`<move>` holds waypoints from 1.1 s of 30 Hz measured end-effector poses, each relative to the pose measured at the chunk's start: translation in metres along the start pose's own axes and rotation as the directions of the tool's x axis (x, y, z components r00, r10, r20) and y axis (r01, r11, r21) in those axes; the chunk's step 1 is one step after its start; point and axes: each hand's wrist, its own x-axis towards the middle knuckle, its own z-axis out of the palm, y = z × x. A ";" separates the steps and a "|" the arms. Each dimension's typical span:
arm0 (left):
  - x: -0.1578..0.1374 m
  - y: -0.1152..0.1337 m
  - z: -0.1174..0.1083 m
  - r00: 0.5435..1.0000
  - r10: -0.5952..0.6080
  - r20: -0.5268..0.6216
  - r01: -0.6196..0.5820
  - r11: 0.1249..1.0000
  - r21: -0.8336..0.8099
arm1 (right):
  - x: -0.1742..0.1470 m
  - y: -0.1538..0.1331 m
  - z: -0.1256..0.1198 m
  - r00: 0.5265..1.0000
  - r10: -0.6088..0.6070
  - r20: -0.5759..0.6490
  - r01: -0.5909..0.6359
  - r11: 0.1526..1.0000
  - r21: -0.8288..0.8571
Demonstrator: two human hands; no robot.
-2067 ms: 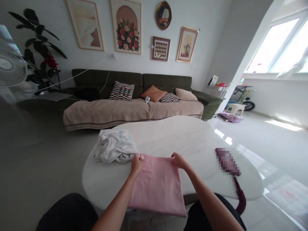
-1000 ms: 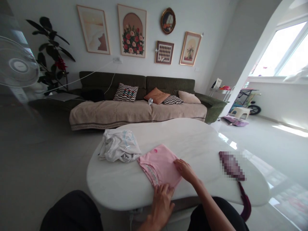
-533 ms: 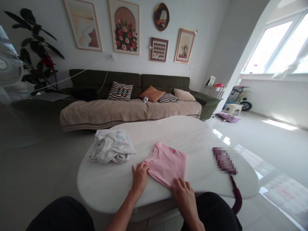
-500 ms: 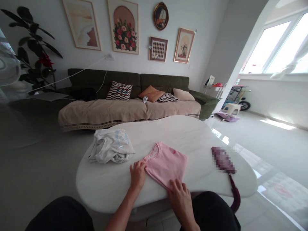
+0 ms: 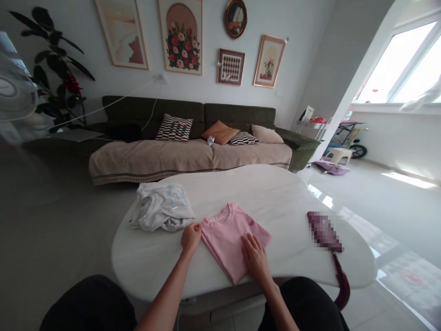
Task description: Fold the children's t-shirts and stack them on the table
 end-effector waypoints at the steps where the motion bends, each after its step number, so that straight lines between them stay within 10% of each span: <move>1: 0.003 0.000 0.000 1.000 -0.011 0.010 0.011 1.000 -0.007 | -0.003 0.001 0.007 1.000 0.005 -0.020 -0.006 1.000 -0.017; 15: -0.003 -0.014 0.004 0.991 0.087 -0.106 -0.096 0.992 -0.084 | 0.000 -0.006 -0.005 0.996 -0.082 -0.039 0.081 0.996 -0.023; 26: -0.006 -0.011 0.009 0.953 0.188 -0.237 -0.198 0.980 -0.021 | 0.004 -0.032 -0.006 0.969 0.031 0.247 -0.018 0.998 -0.055; 33: -0.069 -0.043 0.032 0.752 0.589 -0.295 -0.566 0.807 0.168 | -0.015 -0.038 -0.012 0.958 -0.134 0.253 0.127 0.991 0.043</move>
